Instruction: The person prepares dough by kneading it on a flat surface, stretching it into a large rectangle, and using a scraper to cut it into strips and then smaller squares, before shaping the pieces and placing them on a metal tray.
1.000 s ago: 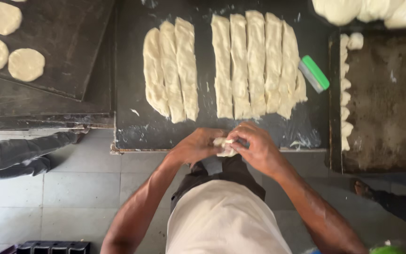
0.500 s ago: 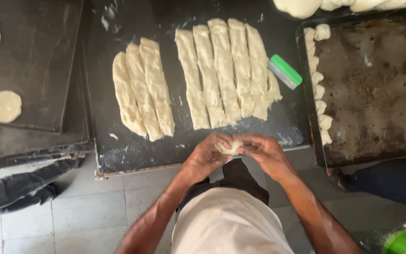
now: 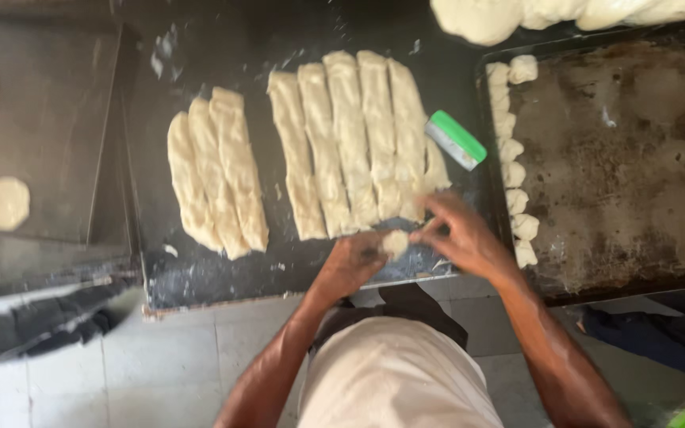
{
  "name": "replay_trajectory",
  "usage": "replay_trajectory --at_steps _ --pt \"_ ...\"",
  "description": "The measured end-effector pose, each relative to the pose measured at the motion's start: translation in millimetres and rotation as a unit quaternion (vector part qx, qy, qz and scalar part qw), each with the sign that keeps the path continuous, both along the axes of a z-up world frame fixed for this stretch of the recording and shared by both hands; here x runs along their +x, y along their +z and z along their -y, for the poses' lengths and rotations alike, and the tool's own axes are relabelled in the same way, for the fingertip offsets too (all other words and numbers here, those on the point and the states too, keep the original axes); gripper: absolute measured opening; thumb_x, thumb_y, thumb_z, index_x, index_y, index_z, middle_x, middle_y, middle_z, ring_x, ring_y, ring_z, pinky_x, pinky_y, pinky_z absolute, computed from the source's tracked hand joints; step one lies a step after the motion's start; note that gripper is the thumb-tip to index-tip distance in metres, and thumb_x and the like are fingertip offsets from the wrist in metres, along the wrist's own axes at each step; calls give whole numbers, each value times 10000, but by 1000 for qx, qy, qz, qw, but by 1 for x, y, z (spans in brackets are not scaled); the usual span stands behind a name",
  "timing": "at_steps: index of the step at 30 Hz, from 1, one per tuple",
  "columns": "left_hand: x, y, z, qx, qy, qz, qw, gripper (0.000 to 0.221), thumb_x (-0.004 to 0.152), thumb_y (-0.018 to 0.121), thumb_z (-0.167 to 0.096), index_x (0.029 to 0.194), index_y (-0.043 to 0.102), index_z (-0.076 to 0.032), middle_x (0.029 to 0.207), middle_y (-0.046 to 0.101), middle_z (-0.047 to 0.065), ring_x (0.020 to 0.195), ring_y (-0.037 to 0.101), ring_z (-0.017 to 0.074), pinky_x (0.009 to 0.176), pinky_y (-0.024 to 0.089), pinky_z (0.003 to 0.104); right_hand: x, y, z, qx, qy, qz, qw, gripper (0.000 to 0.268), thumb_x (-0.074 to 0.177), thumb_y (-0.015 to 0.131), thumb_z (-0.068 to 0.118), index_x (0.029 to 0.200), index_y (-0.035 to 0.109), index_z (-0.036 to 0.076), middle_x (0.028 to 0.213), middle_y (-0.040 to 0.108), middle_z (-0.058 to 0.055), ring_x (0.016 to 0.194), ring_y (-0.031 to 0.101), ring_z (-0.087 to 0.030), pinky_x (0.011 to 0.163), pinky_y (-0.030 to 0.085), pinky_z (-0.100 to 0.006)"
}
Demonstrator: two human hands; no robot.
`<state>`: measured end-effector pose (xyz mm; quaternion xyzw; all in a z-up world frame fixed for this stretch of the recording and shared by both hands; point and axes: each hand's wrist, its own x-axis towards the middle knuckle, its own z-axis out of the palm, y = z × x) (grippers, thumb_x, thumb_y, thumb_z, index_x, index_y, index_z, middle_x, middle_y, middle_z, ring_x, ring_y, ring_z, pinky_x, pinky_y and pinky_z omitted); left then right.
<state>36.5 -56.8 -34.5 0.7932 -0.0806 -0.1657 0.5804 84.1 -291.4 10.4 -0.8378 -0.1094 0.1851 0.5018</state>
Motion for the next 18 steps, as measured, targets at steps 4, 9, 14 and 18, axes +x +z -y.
replay_trajectory --at_steps 4,9,14,18 --pt "16 -3 31 -10 17 -131 991 430 900 714 -182 1298 683 -21 967 786 168 858 769 217 774 620 360 -38 -1 3 -112 54 35 992 366 888 775 199 1228 700 86 1176 667 -104 969 663 -250 826 584 -390" --pt "47 -10 69 -324 33 -362 873 347 1015 560 -141 1299 652 37 1224 732 213 1065 764 272 955 628 378 -29 -12 49 -135 67 259 954 484 750 791 49 1228 716 71 1236 646 -90 1223 534 -324 983 491 -435" --pt "64 17 115 -219 -97 -112 965 467 961 560 22 1420 646 9 1608 501 220 1305 573 327 1054 509 429 2 -37 89 152 -120 110 975 272 879 716 47 1148 681 74 1267 639 -112 1232 604 -261 1025 550 -361" --pt "95 54 130 -301 3 -186 935 748 956 599 -36 1607 246 -140 1602 416 134 1509 360 245 1176 390 378 61 -25 137 369 -318 -231 842 174 1046 643 132 1127 739 11 1160 771 -161 968 715 -247 743 569 -324"
